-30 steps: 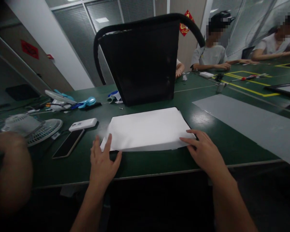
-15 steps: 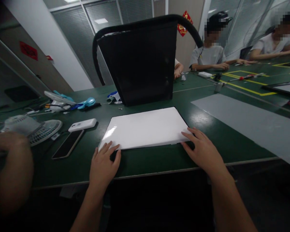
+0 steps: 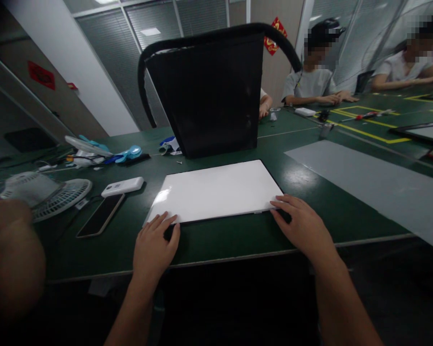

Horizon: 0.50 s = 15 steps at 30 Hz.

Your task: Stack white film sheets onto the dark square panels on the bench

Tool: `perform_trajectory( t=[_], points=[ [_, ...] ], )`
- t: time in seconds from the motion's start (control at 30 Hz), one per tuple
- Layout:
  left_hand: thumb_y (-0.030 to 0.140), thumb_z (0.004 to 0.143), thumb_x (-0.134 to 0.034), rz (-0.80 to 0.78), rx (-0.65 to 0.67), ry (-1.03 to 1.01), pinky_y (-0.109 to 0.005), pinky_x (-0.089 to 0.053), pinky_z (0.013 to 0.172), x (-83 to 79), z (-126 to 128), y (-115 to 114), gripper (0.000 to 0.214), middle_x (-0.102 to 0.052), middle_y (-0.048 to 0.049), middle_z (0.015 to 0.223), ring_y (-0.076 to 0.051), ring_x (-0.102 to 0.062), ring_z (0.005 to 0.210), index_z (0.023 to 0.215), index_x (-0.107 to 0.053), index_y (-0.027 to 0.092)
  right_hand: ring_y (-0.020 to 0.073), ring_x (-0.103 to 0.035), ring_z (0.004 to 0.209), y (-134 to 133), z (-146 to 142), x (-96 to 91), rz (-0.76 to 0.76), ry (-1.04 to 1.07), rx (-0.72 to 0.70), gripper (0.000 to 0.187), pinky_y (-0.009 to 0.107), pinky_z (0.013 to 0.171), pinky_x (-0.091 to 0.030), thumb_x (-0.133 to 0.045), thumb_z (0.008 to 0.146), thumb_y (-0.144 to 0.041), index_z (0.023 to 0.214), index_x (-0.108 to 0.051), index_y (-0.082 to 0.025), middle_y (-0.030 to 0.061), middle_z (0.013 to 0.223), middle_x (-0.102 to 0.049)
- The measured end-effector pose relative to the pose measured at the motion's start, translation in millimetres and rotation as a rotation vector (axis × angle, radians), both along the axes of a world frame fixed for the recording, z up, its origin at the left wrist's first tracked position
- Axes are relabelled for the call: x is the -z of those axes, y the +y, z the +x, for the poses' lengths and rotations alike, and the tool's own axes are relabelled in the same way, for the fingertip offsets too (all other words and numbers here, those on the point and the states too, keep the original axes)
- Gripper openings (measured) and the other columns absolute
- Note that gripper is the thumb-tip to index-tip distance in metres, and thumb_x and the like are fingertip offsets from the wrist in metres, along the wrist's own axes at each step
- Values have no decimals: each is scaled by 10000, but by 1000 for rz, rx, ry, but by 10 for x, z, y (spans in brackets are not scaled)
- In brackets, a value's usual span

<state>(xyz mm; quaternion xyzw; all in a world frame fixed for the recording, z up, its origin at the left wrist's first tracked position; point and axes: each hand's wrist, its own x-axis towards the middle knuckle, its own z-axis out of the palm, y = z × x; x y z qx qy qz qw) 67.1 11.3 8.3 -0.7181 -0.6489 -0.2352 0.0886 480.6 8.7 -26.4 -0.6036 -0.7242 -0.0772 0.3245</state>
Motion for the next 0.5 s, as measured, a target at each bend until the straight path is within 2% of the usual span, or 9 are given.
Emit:
perform_trajectory(
  t=[0.2, 0.5],
  points=[
    [368, 1028, -538, -9, 14, 2, -609, -448, 1233, 18, -16, 11, 408, -711, -152, 1476, -374, -631, 1416, 1297, -788, 191, 319, -574, 1399, 14, 34, 18, -30, -32, -16, 473, 610, 1208, -504, -457, 1090, -551, 1294, -751, -242, 49, 1400, -688],
    [374, 1029, -543, 0, 60, 3, -578, -465, 1231, 37, -47, 23, 397, -719, -122, 1472, -358, -622, 1423, 1304, -780, 212, 305, -549, 1435, 7, 34, 21, -10, -24, 65, 497, 578, 1239, -474, -443, 1086, -561, 1306, -745, -234, 62, 1412, -684]
  ],
)
